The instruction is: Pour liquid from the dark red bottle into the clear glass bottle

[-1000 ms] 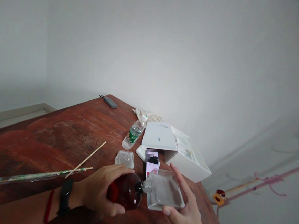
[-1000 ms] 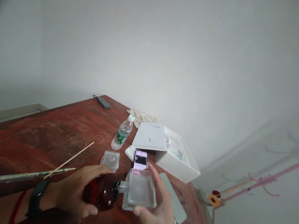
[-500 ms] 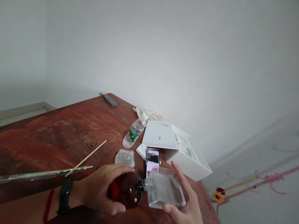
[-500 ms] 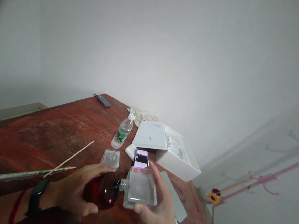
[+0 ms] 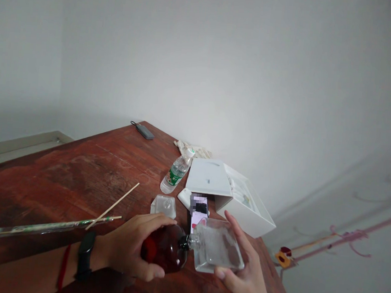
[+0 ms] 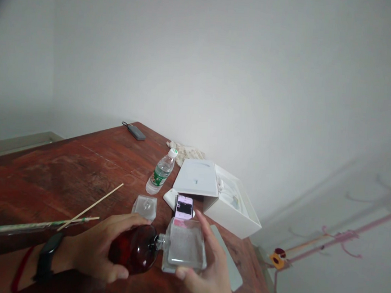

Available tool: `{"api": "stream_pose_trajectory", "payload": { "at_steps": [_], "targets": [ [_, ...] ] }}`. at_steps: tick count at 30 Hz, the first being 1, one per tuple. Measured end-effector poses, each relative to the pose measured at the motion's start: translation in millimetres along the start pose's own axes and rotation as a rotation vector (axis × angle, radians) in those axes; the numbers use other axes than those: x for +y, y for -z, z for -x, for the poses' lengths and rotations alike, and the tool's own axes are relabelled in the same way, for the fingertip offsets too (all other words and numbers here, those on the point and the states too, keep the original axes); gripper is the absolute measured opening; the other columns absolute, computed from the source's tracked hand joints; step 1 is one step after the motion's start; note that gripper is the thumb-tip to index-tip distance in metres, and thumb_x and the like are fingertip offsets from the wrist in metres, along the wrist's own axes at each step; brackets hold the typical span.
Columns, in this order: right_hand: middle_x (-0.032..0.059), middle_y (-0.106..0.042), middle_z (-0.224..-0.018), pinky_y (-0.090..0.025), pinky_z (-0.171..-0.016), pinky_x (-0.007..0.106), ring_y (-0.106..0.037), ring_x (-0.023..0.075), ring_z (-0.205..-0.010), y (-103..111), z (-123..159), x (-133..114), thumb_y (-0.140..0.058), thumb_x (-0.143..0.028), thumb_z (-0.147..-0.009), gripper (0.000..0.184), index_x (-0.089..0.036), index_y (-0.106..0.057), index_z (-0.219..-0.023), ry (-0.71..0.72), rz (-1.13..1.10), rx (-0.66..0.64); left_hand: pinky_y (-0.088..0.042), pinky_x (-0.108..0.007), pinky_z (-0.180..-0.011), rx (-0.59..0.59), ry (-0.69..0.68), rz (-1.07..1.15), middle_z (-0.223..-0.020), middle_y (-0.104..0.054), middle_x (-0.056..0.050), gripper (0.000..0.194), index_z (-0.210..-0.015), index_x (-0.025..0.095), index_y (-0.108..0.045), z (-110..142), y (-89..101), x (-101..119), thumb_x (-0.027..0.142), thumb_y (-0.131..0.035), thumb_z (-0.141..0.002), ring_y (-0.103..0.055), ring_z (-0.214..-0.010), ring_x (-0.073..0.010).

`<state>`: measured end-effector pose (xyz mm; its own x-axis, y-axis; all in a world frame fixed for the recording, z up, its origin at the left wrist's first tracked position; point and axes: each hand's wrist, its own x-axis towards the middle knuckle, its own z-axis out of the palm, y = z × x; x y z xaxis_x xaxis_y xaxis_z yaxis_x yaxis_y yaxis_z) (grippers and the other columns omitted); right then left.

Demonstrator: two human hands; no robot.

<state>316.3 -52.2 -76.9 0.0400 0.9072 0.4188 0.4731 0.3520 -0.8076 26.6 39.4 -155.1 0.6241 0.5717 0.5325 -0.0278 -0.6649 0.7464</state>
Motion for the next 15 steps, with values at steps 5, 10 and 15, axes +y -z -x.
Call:
{"api": "stream_pose_trajectory", "payload": {
  "at_steps": [5,10,15],
  "targets": [
    [0.0145,-0.081,-0.142,-0.064,-0.109,0.055,-0.078,0.0454,-0.128,3.4,-0.6,3.8,-0.09,-0.077,-0.075,0.104,-0.026,-0.062,-0.161,0.045,0.072,-0.045,-0.055,-0.051,-0.116,-0.002,0.014,-0.025,-0.135,-0.075,-0.014,0.08,-0.142,0.02,-0.061,1.8,-0.8,-2.8,0.041,-0.089,-0.07,-0.074,-0.121,-0.038],
    [0.0147,-0.079,-0.145,-0.067,-0.104,0.053,-0.078,0.0445,-0.127,9.8,-3.6,6.2,-0.09,-0.07,-0.08,0.103,-0.025,-0.056,-0.166,0.126,0.156,-0.095,-0.055,-0.051,-0.116,0.011,-0.018,-0.02,-0.137,-0.075,-0.014,0.081,-0.144,0.021,-0.06,3.2,-0.2,-3.3,0.041,-0.089,-0.071,-0.074,-0.121,-0.0371],
    [0.0159,-0.077,-0.149,-0.065,-0.109,0.055,-0.075,0.0453,-0.132,11.8,-4.2,4.5,-0.092,-0.068,-0.079,0.104,-0.025,-0.056,-0.166,0.15,0.195,-0.088,-0.057,-0.049,-0.112,0.005,-0.043,0.001,-0.135,-0.075,-0.014,0.08,-0.144,0.021,-0.059,2.4,0.1,-2.6,0.043,-0.088,-0.072,-0.074,-0.119,-0.0366]
  ]
}}
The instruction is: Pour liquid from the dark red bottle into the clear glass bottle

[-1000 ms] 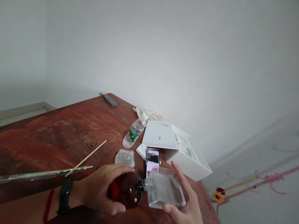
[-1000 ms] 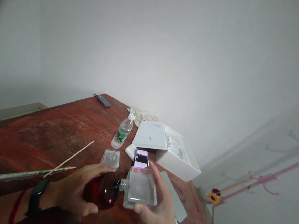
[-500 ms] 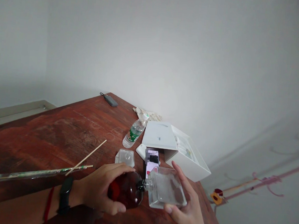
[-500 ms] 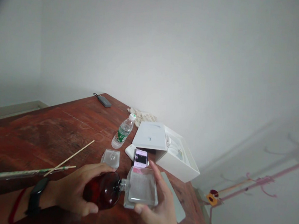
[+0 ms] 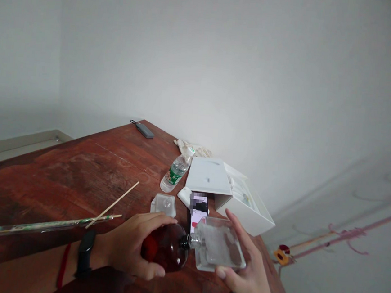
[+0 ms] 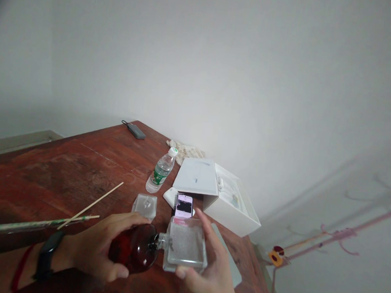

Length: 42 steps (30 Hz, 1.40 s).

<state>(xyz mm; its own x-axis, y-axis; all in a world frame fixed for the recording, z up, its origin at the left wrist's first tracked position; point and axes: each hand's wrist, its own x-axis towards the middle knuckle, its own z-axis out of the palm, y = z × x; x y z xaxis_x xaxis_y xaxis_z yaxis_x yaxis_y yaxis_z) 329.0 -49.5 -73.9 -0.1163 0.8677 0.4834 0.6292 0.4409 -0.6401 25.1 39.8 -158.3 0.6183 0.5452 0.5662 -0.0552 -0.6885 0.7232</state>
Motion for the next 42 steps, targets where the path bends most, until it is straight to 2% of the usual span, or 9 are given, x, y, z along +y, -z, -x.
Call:
{"api": "stream_pose_trajectory", "payload": {
  "at_steps": [6,13,20,24,30,34,42],
  "targets": [
    [0.0157,-0.076,-0.151,-0.06,-0.116,0.058,-0.074,0.0458,-0.137,-2.3,2.3,-3.6,-0.087,-0.079,-0.079,0.104,-0.027,-0.058,-0.164,-0.044,-0.031,0.023,-0.056,-0.05,-0.114,0.002,0.008,-0.011,-0.136,-0.075,-0.014,0.079,-0.143,0.02,-0.061,-1.5,-0.3,-0.8,0.046,-0.087,-0.073,-0.074,-0.119,-0.0372],
    [0.0158,-0.077,-0.149,-0.066,-0.109,0.054,-0.077,0.0446,-0.131,-2.9,-1.2,-1.5,-0.091,-0.071,-0.079,0.104,-0.026,-0.056,-0.166,-0.01,-0.065,0.018,-0.058,-0.048,-0.112,0.027,-0.008,-0.026,-0.137,-0.075,-0.013,0.08,-0.145,0.022,-0.06,-1.0,-0.1,-2.5,0.046,-0.087,-0.074,-0.074,-0.119,-0.0363],
    [0.0134,-0.076,-0.152,-0.064,-0.113,0.054,-0.075,0.0433,-0.135,-5.3,0.1,-5.6,-0.087,-0.076,-0.081,0.098,-0.03,-0.06,-0.163,-0.051,-0.078,0.021,-0.058,-0.047,-0.11,0.004,0.019,-0.012,-0.132,-0.076,-0.011,0.079,-0.142,0.022,-0.062,-2.1,-0.1,1.3,0.04,-0.089,-0.071,-0.075,-0.116,-0.035],
    [0.0111,-0.078,-0.148,-0.064,-0.112,0.053,-0.077,0.0417,-0.133,-7.3,0.9,-10.5,-0.087,-0.076,-0.081,0.093,-0.033,-0.062,-0.16,-0.088,-0.132,0.028,-0.056,-0.049,-0.114,0.005,0.021,-0.003,-0.135,-0.076,-0.013,0.081,-0.143,0.021,-0.061,-0.8,0.4,-0.1,0.044,-0.089,-0.071,-0.074,-0.118,-0.0362],
    [0.0146,-0.08,-0.141,-0.066,-0.107,0.053,-0.08,0.0429,-0.124,-7.3,3.7,-11.8,-0.088,-0.078,-0.078,0.1,-0.026,-0.062,-0.16,-0.106,-0.116,0.047,-0.055,-0.05,-0.116,-0.021,0.039,-0.024,-0.136,-0.076,-0.013,0.08,-0.142,0.021,-0.061,-0.3,0.9,1.5,0.04,-0.088,-0.069,-0.073,-0.123,-0.0369],
    [0.0154,-0.08,-0.142,-0.066,-0.108,0.052,-0.08,0.0429,-0.125,-5.1,3.8,-11.0,-0.087,-0.078,-0.08,0.099,-0.025,-0.062,-0.16,-0.06,-0.058,0.047,-0.055,-0.051,-0.116,-0.044,0.061,-0.039,-0.133,-0.077,-0.014,0.078,-0.142,0.021,-0.061,1.0,-1.0,1.4,0.048,-0.086,-0.073,-0.073,-0.126,-0.0385],
    [0.016,-0.079,-0.143,-0.069,-0.101,0.051,-0.078,0.0456,-0.126,1.1,1.0,-7.7,-0.088,-0.073,-0.08,0.1,-0.025,-0.059,-0.163,0.073,0.072,0.013,-0.052,-0.056,-0.121,-0.049,0.063,-0.022,-0.137,-0.076,-0.018,0.089,-0.145,0.02,-0.062,5.0,-6.2,-8.0,0.073,-0.085,-0.078,-0.072,-0.129,-0.042]
  ]
}}
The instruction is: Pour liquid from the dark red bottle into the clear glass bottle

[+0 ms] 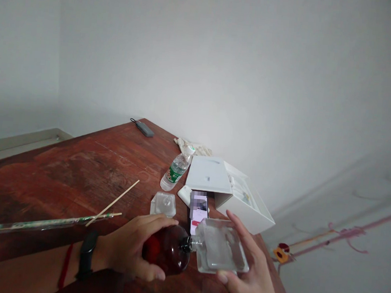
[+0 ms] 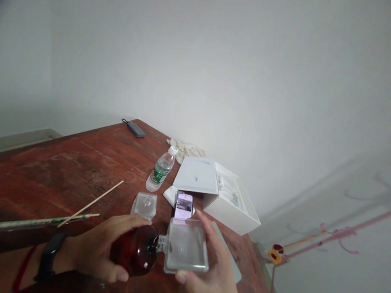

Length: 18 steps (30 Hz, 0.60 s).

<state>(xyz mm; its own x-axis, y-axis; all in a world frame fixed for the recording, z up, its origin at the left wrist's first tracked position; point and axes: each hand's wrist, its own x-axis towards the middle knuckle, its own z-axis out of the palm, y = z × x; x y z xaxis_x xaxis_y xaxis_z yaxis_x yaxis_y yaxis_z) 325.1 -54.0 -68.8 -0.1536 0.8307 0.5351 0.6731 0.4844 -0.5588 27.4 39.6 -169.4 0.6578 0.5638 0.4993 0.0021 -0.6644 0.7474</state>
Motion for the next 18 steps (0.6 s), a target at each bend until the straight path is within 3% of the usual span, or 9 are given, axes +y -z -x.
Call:
{"api": "stream_pose_trajectory", "payload": {
  "at_steps": [9,18],
  "targets": [
    [0.0139,-0.077,-0.149,-0.068,-0.106,0.049,-0.078,0.0427,-0.129,0.4,4.2,-3.8,-0.081,-0.079,-0.085,0.091,-0.029,-0.063,-0.159,0.016,0.002,0.031,-0.057,-0.053,-0.112,-0.012,-0.047,0.076,-0.136,-0.075,-0.017,0.092,-0.148,0.019,-0.059,-2.5,-2.0,7.8,0.084,-0.077,-0.084,-0.074,-0.121,-0.0397],
    [0.0167,-0.076,-0.149,-0.068,-0.106,0.052,-0.077,0.0458,-0.131,6.6,-0.6,-10.6,-0.088,-0.074,-0.079,0.096,-0.026,-0.063,-0.158,-0.01,0.011,-0.017,-0.057,-0.053,-0.112,-0.026,-0.003,0.1,-0.132,-0.076,-0.018,0.095,-0.146,0.018,-0.06,-1.6,-6.6,6.4,0.086,-0.079,-0.082,-0.076,-0.117,-0.0385]
  ]
}}
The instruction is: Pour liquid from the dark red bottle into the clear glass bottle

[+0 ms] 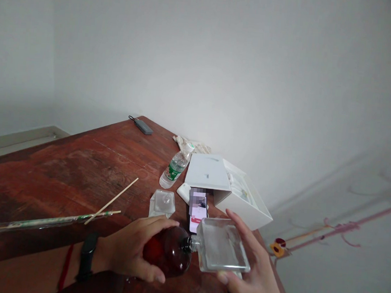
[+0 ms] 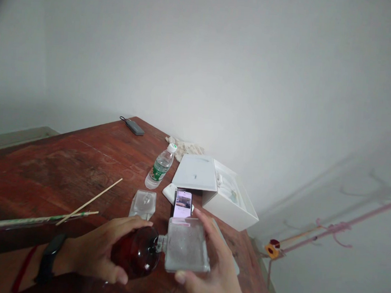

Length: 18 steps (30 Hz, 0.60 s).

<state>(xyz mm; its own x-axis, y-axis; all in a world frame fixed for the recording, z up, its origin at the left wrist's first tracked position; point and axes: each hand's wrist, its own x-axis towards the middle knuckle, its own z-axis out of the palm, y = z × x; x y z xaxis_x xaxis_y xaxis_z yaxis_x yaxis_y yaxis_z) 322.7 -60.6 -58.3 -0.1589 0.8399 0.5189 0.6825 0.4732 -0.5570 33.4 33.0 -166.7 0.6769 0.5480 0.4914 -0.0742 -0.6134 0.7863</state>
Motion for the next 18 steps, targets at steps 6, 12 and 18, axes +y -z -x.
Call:
{"api": "stream_pose_trajectory", "payload": {
  "at_steps": [6,12,18],
  "targets": [
    [0.0159,-0.073,-0.154,-0.06,-0.117,0.059,-0.07,0.047,-0.141,2.4,3.7,5.9,-0.087,-0.075,-0.08,0.097,-0.029,-0.061,-0.161,0.001,0.005,0.008,-0.058,-0.049,-0.111,-0.007,0.014,0.024,-0.134,-0.076,-0.017,0.097,-0.148,0.02,-0.06,-0.6,-1.1,-1.6,0.086,-0.082,-0.08,-0.075,-0.118,-0.0379],
    [0.0152,-0.073,-0.155,-0.059,-0.118,0.061,-0.07,0.0466,-0.142,4.6,2.9,4.6,-0.088,-0.075,-0.081,0.095,-0.031,-0.061,-0.161,0.03,0.015,-0.009,-0.057,-0.051,-0.113,-0.027,0.002,0.03,-0.139,-0.075,-0.018,0.097,-0.15,0.02,-0.058,-0.7,0.2,-2.2,0.081,-0.086,-0.081,-0.075,-0.121,-0.039],
    [0.0128,-0.077,-0.148,-0.067,-0.108,0.056,-0.077,0.0432,-0.133,6.8,-4.0,-6.9,-0.081,-0.08,-0.085,0.088,-0.036,-0.061,-0.16,0.055,0.052,-0.016,-0.059,-0.05,-0.11,-0.037,-0.007,0.036,-0.136,-0.075,-0.017,0.095,-0.15,0.02,-0.058,-1.6,2.3,1.4,0.081,-0.084,-0.083,-0.075,-0.118,-0.0379]
  ]
}}
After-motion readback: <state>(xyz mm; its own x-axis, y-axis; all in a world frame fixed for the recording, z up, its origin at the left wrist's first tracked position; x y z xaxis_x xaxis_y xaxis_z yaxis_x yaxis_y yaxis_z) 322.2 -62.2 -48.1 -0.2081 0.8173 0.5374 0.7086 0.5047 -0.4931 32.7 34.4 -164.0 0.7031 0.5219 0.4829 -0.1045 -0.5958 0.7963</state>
